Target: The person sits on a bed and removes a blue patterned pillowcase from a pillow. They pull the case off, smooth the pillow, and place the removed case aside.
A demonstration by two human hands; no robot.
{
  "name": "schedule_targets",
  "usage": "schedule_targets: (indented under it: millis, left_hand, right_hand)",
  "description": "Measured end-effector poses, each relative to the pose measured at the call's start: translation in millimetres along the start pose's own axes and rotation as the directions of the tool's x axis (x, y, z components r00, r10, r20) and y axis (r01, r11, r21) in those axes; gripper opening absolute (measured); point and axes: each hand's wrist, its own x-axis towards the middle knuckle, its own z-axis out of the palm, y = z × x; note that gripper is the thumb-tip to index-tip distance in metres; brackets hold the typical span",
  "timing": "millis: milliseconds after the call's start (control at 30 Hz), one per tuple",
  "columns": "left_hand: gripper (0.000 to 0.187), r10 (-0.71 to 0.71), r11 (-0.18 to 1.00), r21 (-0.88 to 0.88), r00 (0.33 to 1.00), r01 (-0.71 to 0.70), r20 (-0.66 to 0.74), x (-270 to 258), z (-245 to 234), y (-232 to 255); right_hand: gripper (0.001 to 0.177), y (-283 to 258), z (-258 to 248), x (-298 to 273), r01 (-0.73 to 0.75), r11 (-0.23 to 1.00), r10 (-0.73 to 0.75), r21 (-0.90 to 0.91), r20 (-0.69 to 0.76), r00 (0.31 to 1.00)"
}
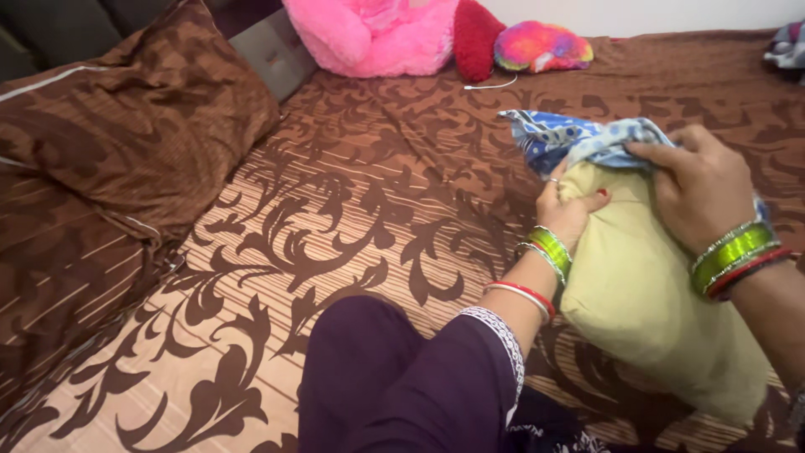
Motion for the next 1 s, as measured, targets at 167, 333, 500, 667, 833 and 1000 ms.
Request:
schedule_targets:
  millis: [167,333,500,667,833,1000]
  left_hand:
    - [0.086,-0.153,0.91,0.387,0.988,0.152,-0.027,16,-35,-21]
    - [0.091,-0.35,0.429,0.808,0.899,0.404,-0.264,-16,-49,-16]
    - [0.095,-0.274,0.061,0.935,0.906,0.35,-0.322,-56,-33,2]
    - [0.091,-0.001,-0.103,0.979,0.985,0.174,-0.175,-55,-20,-30]
    - [0.083,0.199,0.011,0.997,0.977,0.075,-0.075,-50,-17,-63]
    - [0.075,0.128,-0.229,0.955,0.967,-0.188,0.22,-52,-7,-66]
  right_hand:
    - [0.039,-2,33,-5,-0.03,0.995,0.056,-0.098,0.269,0.961]
    - [0.057,-4,96,-70,0.172,0.983,-0.109,-0.065,0.548,0.829]
    - [0.047,-17,85,-97,0.193,0.981,-0.174,0.004,0.451,0.875]
    - [0.042,6,62,-97,0.39,0.902,-0.43,0.183,0.314,0.847]
    - [0.052,24,76,-92,0.467,0.831,-0.23,-0.301,0.578,0.783]
    - [0.054,37,99,-67,0.525,0.623,0.028,-0.58,0.688,0.726]
